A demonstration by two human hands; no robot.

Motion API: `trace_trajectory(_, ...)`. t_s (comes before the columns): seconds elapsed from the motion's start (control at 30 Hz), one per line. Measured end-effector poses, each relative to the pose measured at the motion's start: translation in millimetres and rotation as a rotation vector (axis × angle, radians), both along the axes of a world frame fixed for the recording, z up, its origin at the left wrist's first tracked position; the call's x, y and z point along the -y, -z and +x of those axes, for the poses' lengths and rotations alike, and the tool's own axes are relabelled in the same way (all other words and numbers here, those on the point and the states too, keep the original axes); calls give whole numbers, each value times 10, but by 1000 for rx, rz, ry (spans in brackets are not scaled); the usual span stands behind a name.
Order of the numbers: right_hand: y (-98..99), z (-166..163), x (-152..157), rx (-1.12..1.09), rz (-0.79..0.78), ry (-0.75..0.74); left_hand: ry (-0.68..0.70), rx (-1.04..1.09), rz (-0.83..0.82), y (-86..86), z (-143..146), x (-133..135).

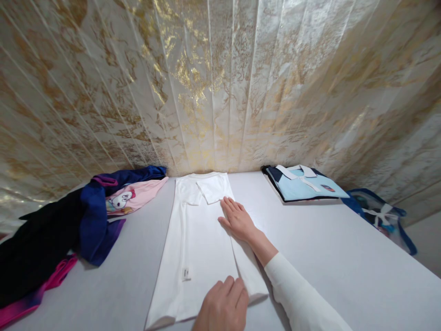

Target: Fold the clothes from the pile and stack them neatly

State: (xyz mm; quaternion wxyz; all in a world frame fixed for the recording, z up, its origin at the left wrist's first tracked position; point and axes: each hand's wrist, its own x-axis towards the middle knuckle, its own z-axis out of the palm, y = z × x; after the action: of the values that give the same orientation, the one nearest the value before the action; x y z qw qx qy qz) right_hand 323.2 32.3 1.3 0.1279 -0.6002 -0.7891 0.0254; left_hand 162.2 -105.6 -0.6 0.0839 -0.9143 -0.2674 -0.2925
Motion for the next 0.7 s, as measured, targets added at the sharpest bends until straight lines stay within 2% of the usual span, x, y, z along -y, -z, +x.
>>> trace_trajectory(0.1,-6,-3,2,-1,-5,4,17,4,-1,25,-26,13)
trace_trajectory(0.17,-5,-2,3,-3,-8,5,35,-24,-56,-8,-50,8)
trace_trajectory(0.3,4,2,2,-6,-4,1,25,-110,-282,-210,-65,-33)
trace_trajectory(0.37,9,3,1,-5,0,-1,28,-161,-324,-282,-43,-59)
trace_trajectory(0.43,13,4,-1,-4,4,-1,48,-194,-295,-271,-10,-77)
trace_trajectory(0.57,24,10,-4,-3,10,-6,99,-161,-211,-117,46,-73)
trace_trajectory(0.7,39,19,-8,-5,14,-7,80,-135,-368,-133,56,-59)
